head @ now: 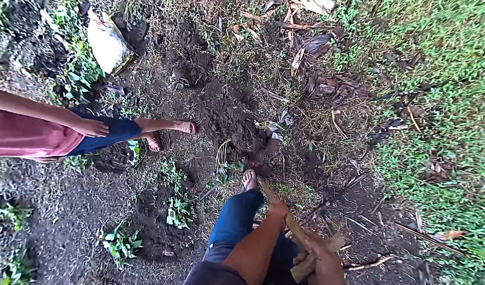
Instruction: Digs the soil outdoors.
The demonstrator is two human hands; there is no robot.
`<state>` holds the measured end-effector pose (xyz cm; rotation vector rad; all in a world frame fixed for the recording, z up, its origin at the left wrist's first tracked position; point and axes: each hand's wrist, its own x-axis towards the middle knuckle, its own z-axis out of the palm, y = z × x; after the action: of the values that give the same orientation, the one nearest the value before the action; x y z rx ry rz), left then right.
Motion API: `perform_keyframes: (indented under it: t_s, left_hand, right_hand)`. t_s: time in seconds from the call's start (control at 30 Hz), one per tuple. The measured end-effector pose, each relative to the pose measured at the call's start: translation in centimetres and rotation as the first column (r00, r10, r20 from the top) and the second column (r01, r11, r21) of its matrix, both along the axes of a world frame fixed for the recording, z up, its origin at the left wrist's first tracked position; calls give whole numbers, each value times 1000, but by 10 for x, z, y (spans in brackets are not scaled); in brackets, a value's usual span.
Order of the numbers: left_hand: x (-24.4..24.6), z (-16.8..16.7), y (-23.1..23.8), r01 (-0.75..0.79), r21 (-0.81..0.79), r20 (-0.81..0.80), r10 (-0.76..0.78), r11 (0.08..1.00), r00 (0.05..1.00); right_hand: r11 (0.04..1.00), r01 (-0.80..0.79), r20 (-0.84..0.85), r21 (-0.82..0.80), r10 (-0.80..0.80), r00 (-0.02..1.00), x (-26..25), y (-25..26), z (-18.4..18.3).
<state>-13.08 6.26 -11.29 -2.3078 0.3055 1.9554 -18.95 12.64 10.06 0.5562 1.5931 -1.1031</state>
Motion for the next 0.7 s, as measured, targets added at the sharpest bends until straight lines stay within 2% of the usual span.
perform_keyframes:
  t_s: [0.1, 0.17, 0.27, 0.37, 0.47, 0.53, 0.63, 0.7]
  left_hand:
    - [-9, -48, -1, 27, 2, 36, -27, 1000, 999]
    - [-18, -73, 4, 24, -30, 34, -23, 999, 999]
    - [-18, -82, 45, 31, -74, 39, -28, 997, 999]
    - [-6, -98, 78, 130, -76, -16, -132, 989, 991]
    - [10, -111, 93, 189, -11, -112, -189, 982, 976]
    - [20, -109, 105, 274, 49, -167, -263, 960, 950]
    - [30, -99, 123, 387, 106, -213, -359, 916, 908]
    - [39, -98, 132, 390, 123, -210, -361, 912, 909]
  right_hand:
    - [998, -17, -69, 58, 21, 997, -7, -5, -44]
    - [997, -55, -98, 61, 61, 993, -16, 11, -73]
    - [992, -116, -102, 52, 121, 987, -18, 73, -95]
    - [991, -137, -102, 8, 137, 985, -13, 128, -110]
    - [991, -131, -141, 1, 130, 981, -5, 171, -130]
    - [992, -114, -134, 54, 121, 984, 2, 208, -144]
    - [989, -28, -45, 143, 35, 998, 9, 270, -180]
    - [978, 56, 5, 201, -59, 998, 12, 297, -205]
